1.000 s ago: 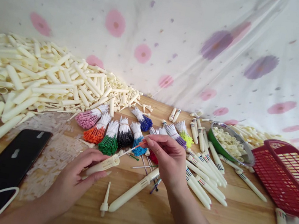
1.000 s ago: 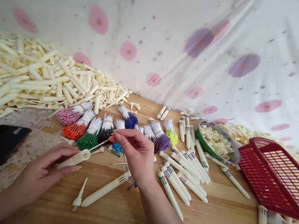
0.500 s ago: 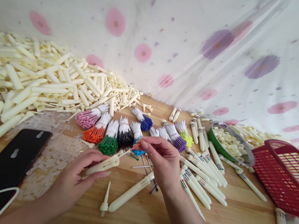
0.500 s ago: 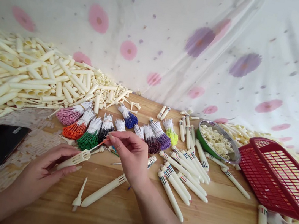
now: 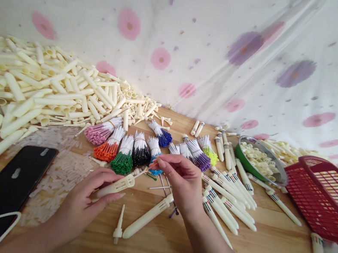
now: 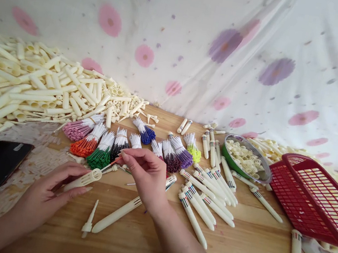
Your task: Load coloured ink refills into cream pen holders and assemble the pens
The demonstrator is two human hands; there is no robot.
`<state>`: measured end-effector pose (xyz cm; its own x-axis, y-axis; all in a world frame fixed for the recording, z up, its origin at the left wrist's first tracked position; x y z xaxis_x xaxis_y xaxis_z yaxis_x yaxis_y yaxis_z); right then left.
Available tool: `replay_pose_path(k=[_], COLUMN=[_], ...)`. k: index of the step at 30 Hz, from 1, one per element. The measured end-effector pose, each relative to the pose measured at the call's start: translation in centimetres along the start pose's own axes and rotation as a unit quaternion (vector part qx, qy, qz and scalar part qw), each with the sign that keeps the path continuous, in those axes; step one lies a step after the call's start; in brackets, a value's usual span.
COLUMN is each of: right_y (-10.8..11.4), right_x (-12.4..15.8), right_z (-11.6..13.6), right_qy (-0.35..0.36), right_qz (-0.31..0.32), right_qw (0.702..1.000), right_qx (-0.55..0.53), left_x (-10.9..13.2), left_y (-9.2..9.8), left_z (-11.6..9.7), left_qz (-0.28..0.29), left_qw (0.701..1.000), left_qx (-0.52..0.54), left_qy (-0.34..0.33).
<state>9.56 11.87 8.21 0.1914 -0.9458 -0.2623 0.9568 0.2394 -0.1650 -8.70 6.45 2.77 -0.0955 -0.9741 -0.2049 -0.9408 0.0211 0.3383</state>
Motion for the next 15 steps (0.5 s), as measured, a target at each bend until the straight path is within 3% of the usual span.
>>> replay_pose_path(k=[15], right_y=[0.32], right_x=[0.06], right_z=[0.52], right_qy=[0.014], right_qz=[-0.015], right_qw=[1.0], right_qx=[0.02], left_x=[0.4], left_y=[0.0], left_z=[0.05], left_qz=[0.004], left_qw=[1.0], left_qx=[-0.011], left_qy=[-0.027])
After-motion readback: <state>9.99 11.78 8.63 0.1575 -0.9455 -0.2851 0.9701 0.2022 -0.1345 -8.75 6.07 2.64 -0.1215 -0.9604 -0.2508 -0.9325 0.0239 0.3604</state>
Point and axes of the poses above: each hand's wrist, its own x-axis away from the middle knuckle, its own y-axis out of the back of the hand, z = x × y, the point moved 8 cm from there along -x, towards the middle knuckle, and after that the axes turned 5 degrees about z, right-handed, at the moved point
